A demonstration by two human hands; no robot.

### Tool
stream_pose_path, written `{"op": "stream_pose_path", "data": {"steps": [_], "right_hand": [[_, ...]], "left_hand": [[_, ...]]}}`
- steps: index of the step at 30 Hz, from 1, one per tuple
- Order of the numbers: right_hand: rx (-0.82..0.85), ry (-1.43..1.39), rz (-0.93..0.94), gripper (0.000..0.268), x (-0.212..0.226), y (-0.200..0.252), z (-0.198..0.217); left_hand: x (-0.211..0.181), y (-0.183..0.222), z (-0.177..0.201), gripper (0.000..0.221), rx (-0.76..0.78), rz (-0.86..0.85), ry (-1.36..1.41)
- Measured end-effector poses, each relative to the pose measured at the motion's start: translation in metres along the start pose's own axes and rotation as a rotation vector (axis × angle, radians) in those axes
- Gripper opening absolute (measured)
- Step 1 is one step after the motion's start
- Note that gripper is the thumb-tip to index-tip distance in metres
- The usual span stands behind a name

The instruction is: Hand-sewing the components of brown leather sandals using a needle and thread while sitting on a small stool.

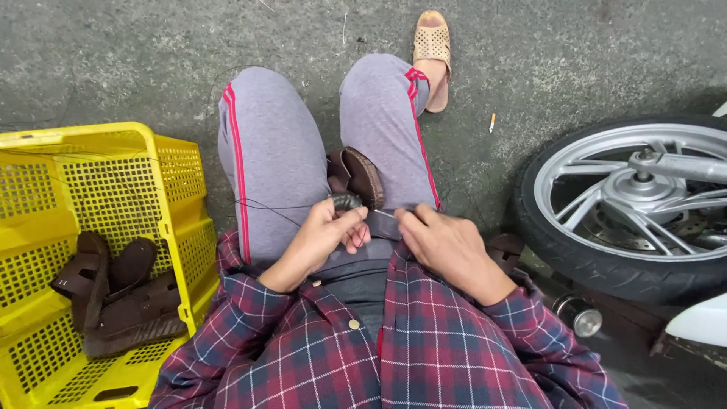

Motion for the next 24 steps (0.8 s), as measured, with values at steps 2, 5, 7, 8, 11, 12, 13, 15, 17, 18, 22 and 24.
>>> {"op": "stream_pose_path", "data": {"steps": [2, 5, 7, 8, 11, 12, 13, 15, 17, 18, 22, 24], "right_hand": [[0.025, 0.028, 0.0, 0.021, 0.001, -0.001, -0.009], [0.007, -0.148, -0.031, 0.019, -0.013, 0.003, -0.014], [0.182, -1.214, -0.63, 0.026, -0.059, 0.03, -0.038], [0.184, -1.213, -0.627, 0.026, -0.08, 0.035, -0.024], [-0.637, -1.555, -1.062, 0.011, -0.201, 0.095, 0.012], [-0.943, -1.723, -0.86, 0.019, -0.24, 0.109, 0.021], [-1.245, -1.86, -0.617, 0.03, -0.281, 0.127, 0.031], [-1.203, -1.506, -0.71, 0.04, -0.216, 0.096, 0.073], [-1.142, -1.162, -0.79, 0.053, -0.167, 0.076, 0.085], [-0.987, -1.061, -0.627, 0.047, -0.143, 0.055, 0.079], [-0.368, -0.613, -0.016, 0.038, -0.026, -0.013, 0.023], [-0.367, -0.458, -0.027, 0.029, -0.019, -0.018, 0.01]], "left_hand": [[0.001, 0.001, 0.001, 0.015, -0.001, 0.013, 0.053], [0.0, 0.001, 0.006, 0.016, -0.002, -0.01, 0.045], [-0.016, 0.003, 0.008, 0.016, 0.023, -0.132, -0.139], [-0.021, 0.009, 0.008, 0.016, 0.02, -0.134, -0.138], [-0.063, 0.031, 0.0, 0.015, -0.037, -0.482, -0.433], [-0.082, 0.044, -0.008, 0.012, 0.0, -0.704, -0.448], [-0.1, 0.059, -0.018, 0.011, 0.038, -0.929, -0.458], [-0.077, 0.04, -0.019, 0.022, 0.042, -0.853, -0.658], [-0.057, 0.026, -0.019, 0.035, 0.04, -0.762, -0.86], [-0.056, 0.029, -0.022, 0.025, 0.003, -0.847, -0.956], [-0.045, 0.025, -0.028, 0.021, -0.028, -0.998, -1.315], [-0.049, 0.021, -0.029, 0.026, 0.008, -0.968, -1.29]]}}
Point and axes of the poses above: each hand's wrist, its own y-axis away from the middle knuckle, its own z-axis out of the back of the hand, x = y × z, the point moved 9 cm from there along -y, towards the middle knuckle, and after that the axes turned 10 degrees about y, right-handed, at the moved point
